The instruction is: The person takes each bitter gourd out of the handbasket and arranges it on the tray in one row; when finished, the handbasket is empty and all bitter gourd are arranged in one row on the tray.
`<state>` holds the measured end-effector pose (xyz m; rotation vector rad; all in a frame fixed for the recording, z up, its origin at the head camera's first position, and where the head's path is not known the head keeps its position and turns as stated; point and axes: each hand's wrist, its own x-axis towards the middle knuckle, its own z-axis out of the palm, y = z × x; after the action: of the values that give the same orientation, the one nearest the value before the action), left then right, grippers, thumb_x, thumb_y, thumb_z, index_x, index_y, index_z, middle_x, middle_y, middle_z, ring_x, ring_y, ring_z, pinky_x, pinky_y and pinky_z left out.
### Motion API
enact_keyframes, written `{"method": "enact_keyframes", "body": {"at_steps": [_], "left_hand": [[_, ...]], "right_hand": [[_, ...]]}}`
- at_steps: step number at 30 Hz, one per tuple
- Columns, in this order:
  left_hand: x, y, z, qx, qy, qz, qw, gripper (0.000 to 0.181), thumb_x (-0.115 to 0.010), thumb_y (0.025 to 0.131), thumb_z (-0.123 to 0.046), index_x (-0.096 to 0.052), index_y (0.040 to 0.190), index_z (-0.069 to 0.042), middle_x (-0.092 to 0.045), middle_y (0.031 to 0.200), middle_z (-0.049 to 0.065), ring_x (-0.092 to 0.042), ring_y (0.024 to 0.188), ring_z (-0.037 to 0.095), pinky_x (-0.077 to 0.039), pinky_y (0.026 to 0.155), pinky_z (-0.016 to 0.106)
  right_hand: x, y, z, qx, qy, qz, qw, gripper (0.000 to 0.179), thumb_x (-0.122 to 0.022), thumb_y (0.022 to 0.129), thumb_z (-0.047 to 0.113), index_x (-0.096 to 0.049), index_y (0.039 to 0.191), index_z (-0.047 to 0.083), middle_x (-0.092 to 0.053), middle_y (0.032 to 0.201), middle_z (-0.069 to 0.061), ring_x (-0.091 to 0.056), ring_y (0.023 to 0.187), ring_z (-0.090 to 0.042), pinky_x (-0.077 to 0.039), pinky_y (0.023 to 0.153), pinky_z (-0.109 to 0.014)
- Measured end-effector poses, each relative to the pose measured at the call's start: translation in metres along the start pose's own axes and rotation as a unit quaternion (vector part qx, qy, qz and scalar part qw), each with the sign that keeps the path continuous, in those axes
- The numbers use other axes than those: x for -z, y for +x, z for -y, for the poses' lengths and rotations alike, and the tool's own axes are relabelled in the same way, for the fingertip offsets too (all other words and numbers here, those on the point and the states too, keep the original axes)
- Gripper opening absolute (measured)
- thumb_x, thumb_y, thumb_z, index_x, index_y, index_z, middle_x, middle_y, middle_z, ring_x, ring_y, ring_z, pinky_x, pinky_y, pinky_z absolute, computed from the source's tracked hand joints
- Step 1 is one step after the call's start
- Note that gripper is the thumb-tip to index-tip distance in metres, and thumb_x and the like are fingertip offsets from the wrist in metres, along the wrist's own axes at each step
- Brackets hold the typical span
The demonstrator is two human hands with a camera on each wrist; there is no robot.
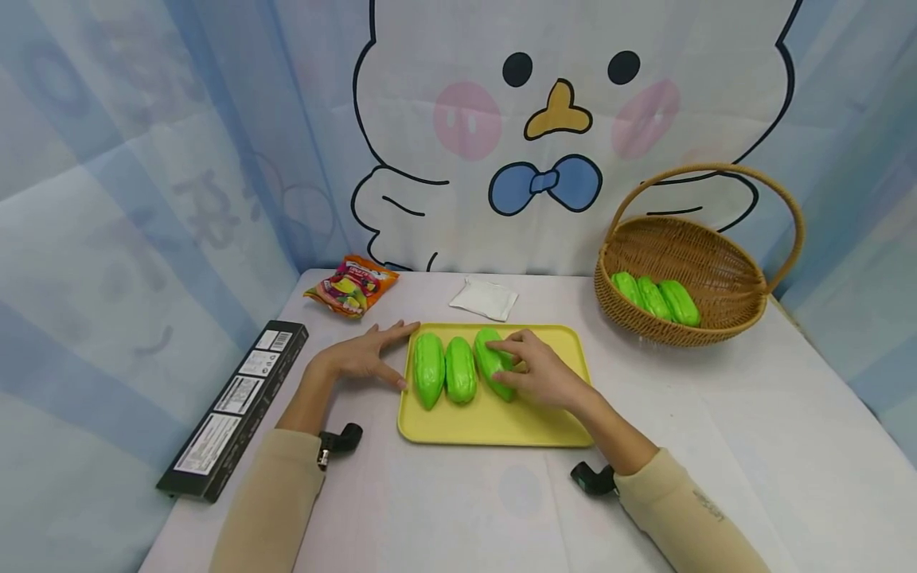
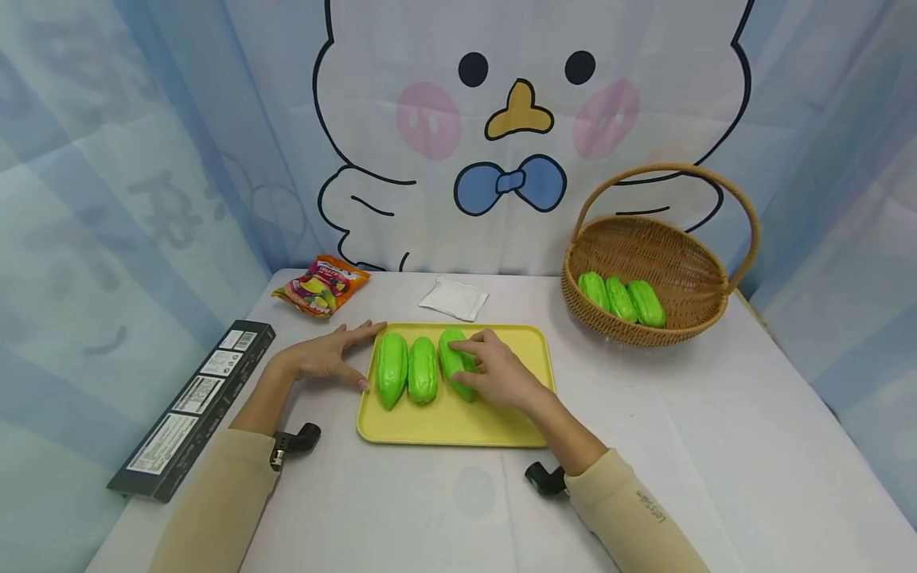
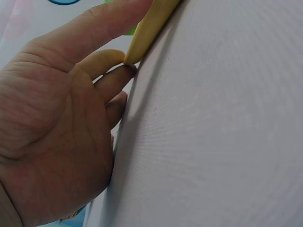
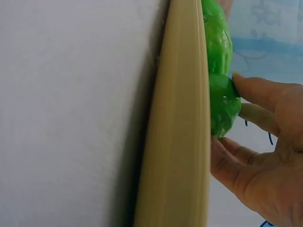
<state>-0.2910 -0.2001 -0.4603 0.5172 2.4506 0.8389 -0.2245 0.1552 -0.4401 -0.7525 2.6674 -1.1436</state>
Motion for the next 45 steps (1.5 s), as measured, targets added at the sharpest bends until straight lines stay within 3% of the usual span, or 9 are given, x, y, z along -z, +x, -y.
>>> {"method": "enact_keyframes", "body": {"at_steps": [13, 21, 38, 45], "left_hand": [[0.001, 0.001, 0.0, 0.0, -0.011, -0.003, 0.9999, 0.118, -0.093, 0.069, -0.052, -0.025, 0.165, -0.042, -0.007, 0.177, 0.004, 0.012, 0.16, 0.046, 0.008, 0.121, 0.076], [0.001, 0.002, 0.001, -0.004, -0.004, -0.001, 1.0, 0.118, -0.093, 0.069, -0.053, -0.025, 0.165, -0.042, -0.007, 0.177, 0.004, 0.011, 0.16, 0.046, 0.007, 0.122, 0.076], [0.0, 0.003, 0.003, -0.005, -0.004, -0.001, 1.0, 0.117, -0.093, 0.07, -0.051, -0.025, 0.165, -0.041, -0.007, 0.177, 0.005, 0.011, 0.16, 0.046, 0.007, 0.123, 0.075], [0.0, 0.003, 0.002, -0.005, 0.001, -0.001, 1.0, 0.117, -0.092, 0.07, -0.053, -0.024, 0.165, -0.042, -0.007, 0.177, 0.005, 0.011, 0.16, 0.046, 0.007, 0.122, 0.075]], "right_hand": [[0.0, -0.002, 0.008, -0.003, -0.002, 0.013, 0.9999, 0.056, -0.076, 0.096, 0.028, -0.059, 0.148, 0.015, -0.051, 0.142, -0.015, -0.064, 0.1, -0.019, -0.055, 0.086, -0.034], [0.0, -0.002, 0.008, -0.002, -0.001, 0.012, 0.9999, 0.058, -0.076, 0.096, 0.03, -0.058, 0.149, 0.014, -0.051, 0.143, -0.016, -0.068, 0.102, -0.022, -0.058, 0.086, -0.035], [0.003, -0.003, 0.008, -0.011, -0.018, 0.01, 0.9997, 0.066, -0.079, 0.093, 0.036, -0.057, 0.151, 0.015, -0.051, 0.145, -0.016, -0.068, 0.098, -0.018, -0.057, 0.083, -0.033], [0.015, -0.005, 0.009, 0.0, -0.035, -0.024, 0.9991, 0.061, -0.076, 0.096, 0.034, -0.056, 0.151, 0.016, -0.054, 0.145, -0.012, -0.063, 0.102, -0.022, -0.055, 0.079, -0.033]]}}
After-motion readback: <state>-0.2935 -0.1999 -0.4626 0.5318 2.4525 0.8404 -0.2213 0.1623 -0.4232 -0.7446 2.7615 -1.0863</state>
